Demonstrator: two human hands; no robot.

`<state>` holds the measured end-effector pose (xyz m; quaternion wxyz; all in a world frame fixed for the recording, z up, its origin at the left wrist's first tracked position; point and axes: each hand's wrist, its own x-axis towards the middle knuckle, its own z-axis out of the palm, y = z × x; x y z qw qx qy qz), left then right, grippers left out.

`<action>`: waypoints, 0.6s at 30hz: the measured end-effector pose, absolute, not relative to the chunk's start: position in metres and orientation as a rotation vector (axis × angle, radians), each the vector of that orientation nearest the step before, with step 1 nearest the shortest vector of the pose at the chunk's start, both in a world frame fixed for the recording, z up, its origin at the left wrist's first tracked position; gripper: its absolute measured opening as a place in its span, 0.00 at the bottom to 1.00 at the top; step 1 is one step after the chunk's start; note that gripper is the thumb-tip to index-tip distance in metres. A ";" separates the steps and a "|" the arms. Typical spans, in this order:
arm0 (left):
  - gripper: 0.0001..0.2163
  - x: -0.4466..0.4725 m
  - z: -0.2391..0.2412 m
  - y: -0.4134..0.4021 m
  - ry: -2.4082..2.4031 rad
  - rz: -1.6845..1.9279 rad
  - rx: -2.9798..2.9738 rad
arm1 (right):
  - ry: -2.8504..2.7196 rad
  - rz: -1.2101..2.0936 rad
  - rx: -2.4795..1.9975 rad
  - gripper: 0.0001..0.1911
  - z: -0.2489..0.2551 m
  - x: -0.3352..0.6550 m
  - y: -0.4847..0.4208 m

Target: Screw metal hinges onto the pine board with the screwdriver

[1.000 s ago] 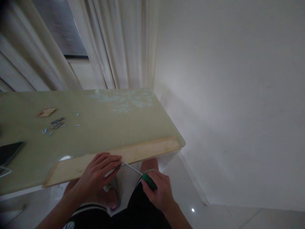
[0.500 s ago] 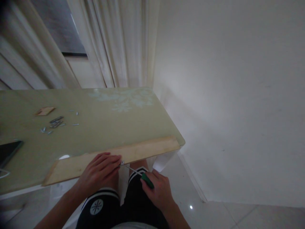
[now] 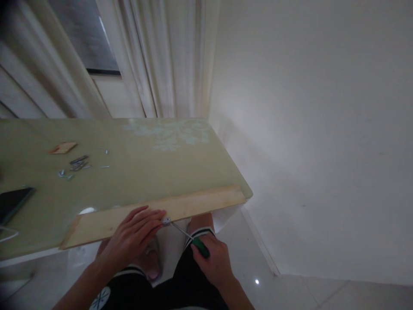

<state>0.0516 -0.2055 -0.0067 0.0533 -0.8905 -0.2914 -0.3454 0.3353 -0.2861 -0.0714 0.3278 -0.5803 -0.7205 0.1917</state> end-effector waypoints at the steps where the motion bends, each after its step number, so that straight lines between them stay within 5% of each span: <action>1: 0.09 0.051 -0.010 -0.211 -0.923 -1.086 -2.664 | -1.857 0.525 -1.509 0.09 -0.076 0.335 -0.288; 7: 0.03 0.061 -0.039 -0.259 -1.712 -1.588 -2.164 | -1.707 0.684 -1.484 0.12 -0.093 0.324 -0.301; 12: 0.16 0.084 -0.048 -0.276 -2.420 -1.881 -1.930 | -1.646 0.755 -1.491 0.15 -0.095 0.313 -0.301; 18: 0.24 0.103 -0.054 -0.273 -2.656 -2.387 -1.733 | -1.627 0.788 -1.488 0.14 -0.100 0.307 -0.303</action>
